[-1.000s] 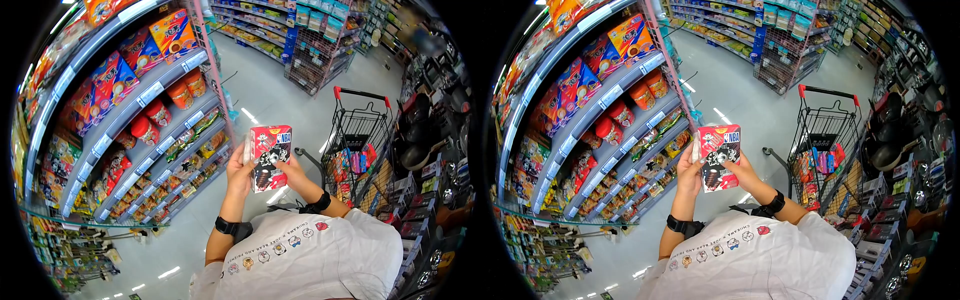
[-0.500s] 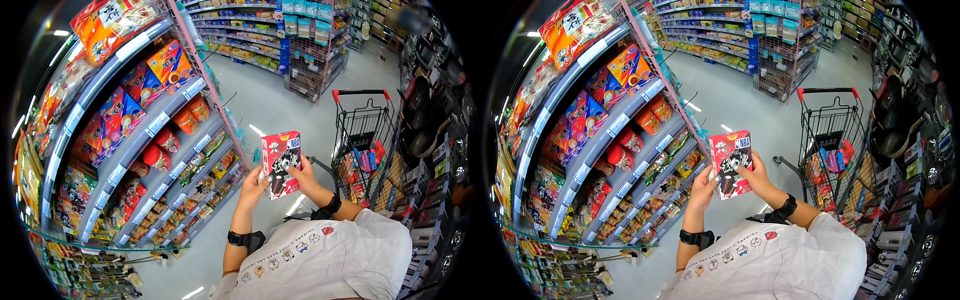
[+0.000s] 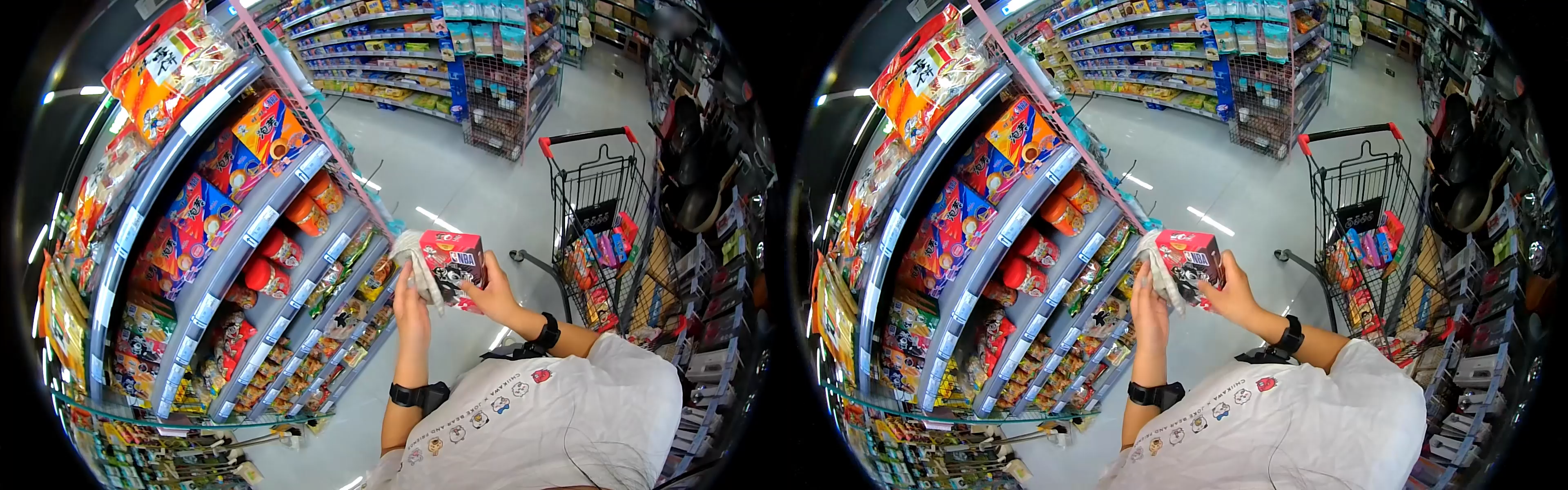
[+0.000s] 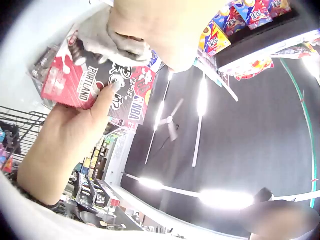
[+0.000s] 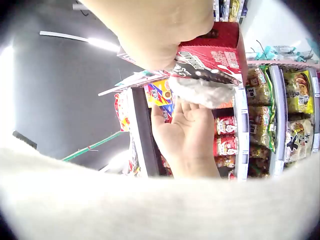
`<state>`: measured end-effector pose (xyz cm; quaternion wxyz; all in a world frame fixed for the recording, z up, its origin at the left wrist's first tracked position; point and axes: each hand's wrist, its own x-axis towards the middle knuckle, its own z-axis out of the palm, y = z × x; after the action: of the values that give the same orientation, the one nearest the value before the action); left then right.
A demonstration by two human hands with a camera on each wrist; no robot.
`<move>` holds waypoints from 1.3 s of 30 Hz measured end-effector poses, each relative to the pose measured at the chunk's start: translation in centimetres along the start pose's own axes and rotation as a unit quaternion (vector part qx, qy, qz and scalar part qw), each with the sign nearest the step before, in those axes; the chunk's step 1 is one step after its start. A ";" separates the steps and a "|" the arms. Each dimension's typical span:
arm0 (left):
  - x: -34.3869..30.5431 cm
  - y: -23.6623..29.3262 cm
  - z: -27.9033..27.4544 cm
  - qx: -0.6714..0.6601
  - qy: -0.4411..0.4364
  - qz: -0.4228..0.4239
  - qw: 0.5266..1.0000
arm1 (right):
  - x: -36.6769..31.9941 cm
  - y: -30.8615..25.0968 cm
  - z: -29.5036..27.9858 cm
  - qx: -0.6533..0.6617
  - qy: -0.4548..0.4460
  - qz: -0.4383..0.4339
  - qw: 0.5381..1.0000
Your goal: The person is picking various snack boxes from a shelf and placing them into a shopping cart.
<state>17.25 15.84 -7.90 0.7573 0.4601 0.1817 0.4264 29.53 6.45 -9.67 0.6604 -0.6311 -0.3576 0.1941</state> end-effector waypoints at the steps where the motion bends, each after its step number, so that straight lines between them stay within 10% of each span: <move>1: -0.1 0.0 0.3 0.015 -0.008 0.021 1.000 | -0.2 -0.2 0.3 0.008 0.003 -0.017 1.000; 10: -1.6 -3.1 1.2 0.215 -0.147 0.029 0.965 | 1.5 -2.4 -0.7 -0.012 0.082 -0.120 0.989; 13: -1.4 -1.8 2.0 0.357 -0.205 0.123 0.903 | 1.1 -1.6 -0.7 0.046 0.033 0.035 0.998; 21: 0.6 0.4 1.0 0.600 -0.216 0.218 0.739 | 0.1 -0.9 0.0 0.261 -0.099 0.001 0.960; 30: 0.7 0.4 0.2 0.488 -0.148 0.234 0.828 | -0.1 -1.1 -0.6 0.153 -0.080 -0.011 0.985; 39: 0.2 -1.4 -1.3 0.238 -0.190 0.036 0.952 | 1.1 -1.7 -1.2 0.125 0.004 -0.051 0.991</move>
<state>17.10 16.40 -9.74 0.6305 0.7057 0.1142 0.3024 30.74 6.16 -7.68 0.7444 -0.5252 -0.3602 0.2008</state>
